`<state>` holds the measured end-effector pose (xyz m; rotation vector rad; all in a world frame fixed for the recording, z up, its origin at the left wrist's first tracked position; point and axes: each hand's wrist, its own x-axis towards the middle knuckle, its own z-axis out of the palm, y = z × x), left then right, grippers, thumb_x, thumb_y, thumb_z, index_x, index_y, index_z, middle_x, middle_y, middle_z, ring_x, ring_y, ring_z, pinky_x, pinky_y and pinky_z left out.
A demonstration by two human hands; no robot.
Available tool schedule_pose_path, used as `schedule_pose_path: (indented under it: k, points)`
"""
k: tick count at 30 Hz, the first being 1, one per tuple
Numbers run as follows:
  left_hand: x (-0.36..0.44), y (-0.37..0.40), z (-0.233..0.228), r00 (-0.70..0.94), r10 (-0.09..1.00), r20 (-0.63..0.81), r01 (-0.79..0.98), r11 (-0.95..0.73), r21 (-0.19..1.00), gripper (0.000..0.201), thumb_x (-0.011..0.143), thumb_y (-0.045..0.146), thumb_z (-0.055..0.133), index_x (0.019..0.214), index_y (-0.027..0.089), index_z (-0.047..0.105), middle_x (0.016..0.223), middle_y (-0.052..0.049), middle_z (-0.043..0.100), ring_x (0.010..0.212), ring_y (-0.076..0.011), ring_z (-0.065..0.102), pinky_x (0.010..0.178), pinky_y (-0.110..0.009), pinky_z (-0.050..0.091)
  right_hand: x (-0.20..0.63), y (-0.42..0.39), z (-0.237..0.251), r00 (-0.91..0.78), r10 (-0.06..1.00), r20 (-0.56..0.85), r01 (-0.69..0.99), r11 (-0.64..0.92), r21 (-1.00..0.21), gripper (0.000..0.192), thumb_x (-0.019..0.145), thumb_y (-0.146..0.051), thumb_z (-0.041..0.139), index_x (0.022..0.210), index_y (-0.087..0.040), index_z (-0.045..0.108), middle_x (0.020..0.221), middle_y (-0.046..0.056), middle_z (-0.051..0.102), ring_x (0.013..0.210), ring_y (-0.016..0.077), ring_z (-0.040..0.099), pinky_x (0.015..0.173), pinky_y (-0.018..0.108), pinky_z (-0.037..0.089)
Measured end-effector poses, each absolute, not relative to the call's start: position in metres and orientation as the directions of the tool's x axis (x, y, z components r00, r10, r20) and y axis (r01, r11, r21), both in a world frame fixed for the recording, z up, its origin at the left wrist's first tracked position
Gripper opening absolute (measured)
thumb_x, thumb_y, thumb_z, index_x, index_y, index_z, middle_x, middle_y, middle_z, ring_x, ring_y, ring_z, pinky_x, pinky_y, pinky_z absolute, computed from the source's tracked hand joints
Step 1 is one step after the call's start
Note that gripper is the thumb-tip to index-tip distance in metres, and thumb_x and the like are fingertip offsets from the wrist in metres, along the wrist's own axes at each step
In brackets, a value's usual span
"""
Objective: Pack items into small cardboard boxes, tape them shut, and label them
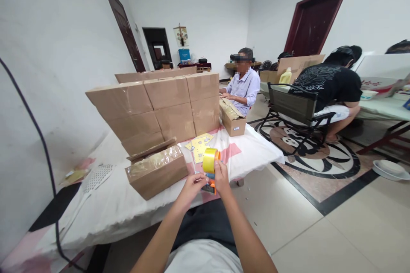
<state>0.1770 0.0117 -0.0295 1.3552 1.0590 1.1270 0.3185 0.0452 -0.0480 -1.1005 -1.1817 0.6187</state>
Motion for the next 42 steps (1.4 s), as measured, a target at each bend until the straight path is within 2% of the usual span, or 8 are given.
schedule_pose_path:
  k: [3,9,15,18,26,31,38,42]
  points:
    - [0.179,0.007,-0.03,0.057,0.982,0.181,0.059,-0.184,0.981,0.036,0.076,0.052,0.074,0.069,0.016,0.073,0.075,-0.008,0.072,0.079,-0.0229,0.066,0.079,-0.033,0.051,0.312,0.047,-0.052,0.451,0.837,0.31,0.164,0.264,-0.95,0.067,0.09,-0.082,0.037,0.076,-0.021,0.063,0.077,0.007,0.064,0.077,0.024,0.06,0.075,0.041,0.053]
    - [0.175,-0.005,-0.017,-0.001,0.982,0.187,0.013,-0.187,0.982,0.032,0.08,0.047,0.072,0.072,0.016,0.074,0.078,-0.008,0.075,0.078,-0.022,0.068,0.077,-0.032,0.054,0.304,0.044,-0.051,0.223,0.86,0.459,0.207,0.418,-0.884,0.062,0.095,-0.075,0.034,0.064,-0.024,0.05,0.061,0.003,0.053,0.06,0.0183,0.049,0.058,0.034,0.04]
    - [0.173,-0.006,-0.008,0.144,0.99,-0.004,-0.003,0.005,1.0,0.037,0.073,0.049,0.074,0.086,0.014,0.074,0.069,-0.004,0.069,0.044,-0.0116,0.05,0.039,-0.024,0.04,0.304,0.047,-0.042,0.302,0.827,0.474,0.202,0.431,-0.88,0.059,0.098,-0.07,0.034,0.062,-0.025,0.044,0.057,0.0,0.047,0.053,0.0147,0.04,0.053,0.032,0.033]
    - [0.177,-0.011,-0.005,0.15,0.988,-0.034,0.025,0.03,0.999,0.033,0.073,0.045,0.073,0.085,0.014,0.073,0.069,-0.003,0.069,0.045,-0.0114,0.052,0.036,-0.021,0.036,0.312,0.056,-0.025,0.385,0.814,0.435,0.184,0.394,-0.9,0.059,0.096,-0.072,0.039,0.062,-0.024,0.045,0.056,-0.001,0.048,0.053,0.0143,0.041,0.052,0.031,0.034]
    - [0.173,-0.029,-0.005,0.233,0.961,-0.145,0.102,0.124,0.987,0.036,0.07,0.049,0.076,0.08,0.015,0.073,0.065,-0.004,0.069,0.047,-0.0113,0.049,0.037,-0.02,0.029,0.337,0.08,0.019,0.432,0.884,0.18,-0.193,0.286,-0.939,0.063,0.084,-0.08,0.051,0.08,-0.018,0.063,0.066,0.004,0.066,0.064,0.0201,0.064,0.058,0.031,0.053]
    - [0.166,-0.026,-0.001,0.208,0.971,-0.119,0.136,0.092,0.987,0.047,0.069,0.062,0.075,0.071,0.015,0.072,0.058,-0.004,0.067,0.046,-0.0107,0.044,0.04,-0.022,0.028,0.337,0.068,0.012,0.409,0.893,0.187,-0.137,0.262,-0.955,0.066,0.085,-0.081,0.049,0.079,-0.017,0.063,0.067,0.005,0.066,0.062,0.0184,0.062,0.056,0.03,0.05]
    - [0.161,-0.023,-0.008,0.205,0.97,-0.13,0.161,0.098,0.982,0.047,0.069,0.062,0.076,0.072,0.015,0.073,0.06,-0.005,0.067,0.049,-0.0132,0.05,0.044,-0.023,0.028,0.342,0.055,0.002,0.506,0.757,0.414,0.212,0.356,-0.91,0.063,0.092,-0.077,0.042,0.06,-0.022,0.046,0.054,-0.001,0.047,0.053,0.013,0.043,0.051,0.029,0.033]
    - [0.164,-0.019,-0.019,0.214,0.969,-0.124,0.146,0.094,0.985,0.049,0.069,0.064,0.077,0.074,0.015,0.074,0.06,-0.005,0.067,0.053,-0.0151,0.054,0.047,-0.024,0.032,0.335,0.053,0.01,0.517,0.837,0.179,-0.138,0.288,-0.948,0.052,0.092,-0.064,0.047,0.07,-0.019,0.058,0.06,0.002,0.061,0.054,0.0158,0.055,0.053,0.029,0.044]
